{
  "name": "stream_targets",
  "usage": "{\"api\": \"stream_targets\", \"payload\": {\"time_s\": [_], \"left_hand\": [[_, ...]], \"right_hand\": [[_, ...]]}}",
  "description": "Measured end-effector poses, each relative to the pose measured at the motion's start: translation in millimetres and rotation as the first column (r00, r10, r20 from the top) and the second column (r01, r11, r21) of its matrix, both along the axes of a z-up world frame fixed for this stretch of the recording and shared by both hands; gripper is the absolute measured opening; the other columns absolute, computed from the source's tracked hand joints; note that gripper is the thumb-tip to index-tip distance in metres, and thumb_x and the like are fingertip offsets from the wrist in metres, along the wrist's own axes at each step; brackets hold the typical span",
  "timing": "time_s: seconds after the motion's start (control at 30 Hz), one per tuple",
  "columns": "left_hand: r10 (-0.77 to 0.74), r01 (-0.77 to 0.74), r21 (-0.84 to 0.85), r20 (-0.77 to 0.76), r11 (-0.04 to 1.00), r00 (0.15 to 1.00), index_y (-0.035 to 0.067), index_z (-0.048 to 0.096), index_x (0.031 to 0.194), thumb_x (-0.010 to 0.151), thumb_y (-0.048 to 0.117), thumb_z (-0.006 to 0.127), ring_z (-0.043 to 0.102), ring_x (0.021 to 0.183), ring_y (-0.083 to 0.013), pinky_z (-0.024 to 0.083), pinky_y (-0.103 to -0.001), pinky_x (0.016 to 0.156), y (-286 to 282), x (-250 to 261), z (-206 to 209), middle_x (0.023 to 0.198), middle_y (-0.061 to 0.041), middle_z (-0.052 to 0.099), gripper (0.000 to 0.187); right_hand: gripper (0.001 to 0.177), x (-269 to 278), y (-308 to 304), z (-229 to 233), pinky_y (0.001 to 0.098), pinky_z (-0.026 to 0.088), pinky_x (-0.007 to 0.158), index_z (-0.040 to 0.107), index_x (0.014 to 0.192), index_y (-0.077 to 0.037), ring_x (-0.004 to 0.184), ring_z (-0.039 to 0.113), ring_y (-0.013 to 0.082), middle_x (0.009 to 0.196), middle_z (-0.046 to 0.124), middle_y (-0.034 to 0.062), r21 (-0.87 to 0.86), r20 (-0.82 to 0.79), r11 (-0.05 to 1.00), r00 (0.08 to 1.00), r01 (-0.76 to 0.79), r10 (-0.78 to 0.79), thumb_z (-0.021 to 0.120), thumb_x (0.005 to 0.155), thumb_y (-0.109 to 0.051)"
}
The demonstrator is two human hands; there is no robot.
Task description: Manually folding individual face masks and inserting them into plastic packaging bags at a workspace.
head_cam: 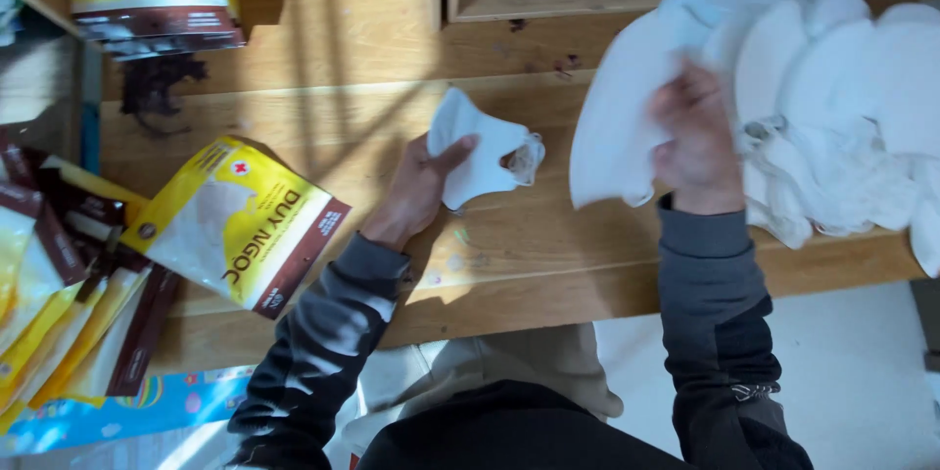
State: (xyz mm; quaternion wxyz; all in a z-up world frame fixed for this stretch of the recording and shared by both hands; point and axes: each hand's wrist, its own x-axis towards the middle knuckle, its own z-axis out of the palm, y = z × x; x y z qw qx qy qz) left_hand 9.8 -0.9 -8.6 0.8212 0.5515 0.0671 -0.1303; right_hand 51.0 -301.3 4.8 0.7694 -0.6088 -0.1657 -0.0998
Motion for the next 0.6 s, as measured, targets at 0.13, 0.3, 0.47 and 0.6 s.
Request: {"api": "stream_targets", "payload": {"time_s": [0.13,0.3,0.47,0.6], "left_hand": [[-0.008,0.004,0.051,0.074,0.999,0.997,0.008,0.069,0.087,0.090,0.018,0.073,0.068,0.064,-0.0103,0.057,-0.025,0.057,-1.0,2.2,-3.5,0.072,0.001,0.067,0.012],[-0.041,0.043,-0.012,0.146,0.999,0.988,0.007,0.070,0.088,0.097,0.020,0.070,0.069,0.068,-0.0142,0.057,-0.028,0.062,0.8,6.1,-22.3,0.074,-0.003,0.070,0.015],[-0.106,0.093,0.067,0.231,0.993,0.967,0.010,0.070,0.090,0.097,0.015,0.066,0.065,0.072,-0.0106,0.055,-0.026,0.066,2.4,4.5,-25.8,0.075,0.000,0.067,0.010],[-0.154,0.130,0.106,0.275,0.986,0.949,0.008,0.069,0.091,0.100,0.018,0.062,0.064,0.072,-0.0133,0.053,-0.029,0.069,3.9,0.3,-18.9,0.076,-0.003,0.067,0.015]], "right_hand": [[0.020,-16.8,78.4,2.8,0.0185,0.045,0.032,0.064,0.086,-0.001,0.039,0.049,0.0049,0.057,0.054,0.0010,-0.153,-0.348,0.911,0.884,-0.382,0.313,0.069,0.099,-0.014],[0.028,-20.2,92.7,0.3,0.0221,0.045,0.031,0.065,0.083,0.000,0.032,0.051,0.0089,0.054,0.057,0.0072,-0.385,-0.320,0.812,0.889,-0.438,0.328,0.056,0.106,-0.012],[0.018,-25.5,101.2,6.9,0.0220,0.045,0.038,0.070,0.092,-0.002,0.038,0.059,0.0122,0.054,0.063,0.0080,-0.711,-0.150,0.688,0.987,-0.146,0.055,0.065,0.104,-0.013],[0.011,-29.4,106.9,2.6,0.0228,0.048,0.042,0.071,0.094,-0.004,0.042,0.063,0.0144,0.056,0.067,0.0105,-0.760,0.003,0.650,1.000,0.015,-0.020,0.075,0.098,-0.013]]}}
